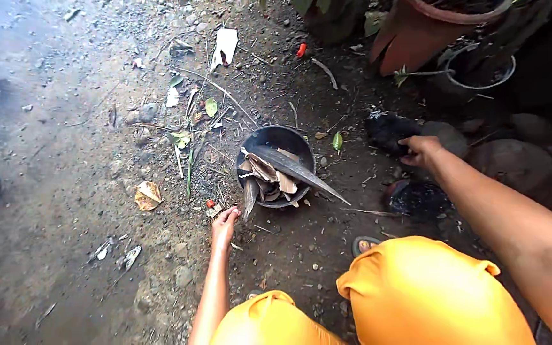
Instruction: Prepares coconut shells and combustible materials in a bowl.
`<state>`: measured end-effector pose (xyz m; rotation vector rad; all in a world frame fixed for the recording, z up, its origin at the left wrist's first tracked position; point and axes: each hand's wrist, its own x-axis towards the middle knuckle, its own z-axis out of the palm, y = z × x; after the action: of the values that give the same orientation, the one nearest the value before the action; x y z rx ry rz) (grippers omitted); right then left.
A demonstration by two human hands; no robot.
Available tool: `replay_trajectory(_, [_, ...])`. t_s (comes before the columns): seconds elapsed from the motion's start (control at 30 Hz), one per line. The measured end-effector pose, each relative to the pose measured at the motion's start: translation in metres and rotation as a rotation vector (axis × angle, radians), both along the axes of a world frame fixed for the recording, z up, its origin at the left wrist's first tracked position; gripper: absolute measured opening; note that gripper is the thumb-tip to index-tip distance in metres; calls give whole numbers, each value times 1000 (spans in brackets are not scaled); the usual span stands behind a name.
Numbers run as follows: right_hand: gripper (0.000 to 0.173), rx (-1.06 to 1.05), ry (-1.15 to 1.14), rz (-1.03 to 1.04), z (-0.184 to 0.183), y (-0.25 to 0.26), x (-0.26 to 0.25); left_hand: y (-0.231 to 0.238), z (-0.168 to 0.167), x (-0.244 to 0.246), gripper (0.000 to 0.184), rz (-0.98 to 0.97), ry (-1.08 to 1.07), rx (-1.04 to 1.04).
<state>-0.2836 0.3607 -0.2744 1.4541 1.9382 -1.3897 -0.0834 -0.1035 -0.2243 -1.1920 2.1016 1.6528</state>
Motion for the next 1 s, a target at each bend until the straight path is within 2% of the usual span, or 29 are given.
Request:
replay_trajectory(0.2, [32,-169,103,-147,7,-9,10,3,1,-4,28,9,-19,40])
replay_trajectory(0.23, [24,-180,122,-179,6,-12,12,3,1,-4,28,11,-11,47])
replay_trajectory(0.33, [27,-281,162,-267,27,-31,22,0,1,-2,29,19,1,80])
replay_trajectory(0.4, [43,-361,217,-338,42,-43,29,-4,2,0,29,30,5,98])
replay_trajectory(0.43, [45,-389,254,-357,51,-50,31,-5,2,0,29,39,9,103])
replay_trajectory(0.5, [37,-429,347,-330,69,-68,35,-7,2,0,29,57,11,111])
replay_trajectory(0.6, [33,-473,495,-41,91,-93,36,-6,-2,-3,29,68,1,139])
replay_trajectory(0.7, [26,-387,534,320,109,-128,22,-2,0,-9,30,26,4,166])
replay_trajectory(0.87, [50,-202,512,727,116,-207,8,2,6,-11,35,-35,-13,186])
replay_trajectory(1.0, [59,60,570,1002,109,-242,8,7,10,-13,38,-6,0,235])
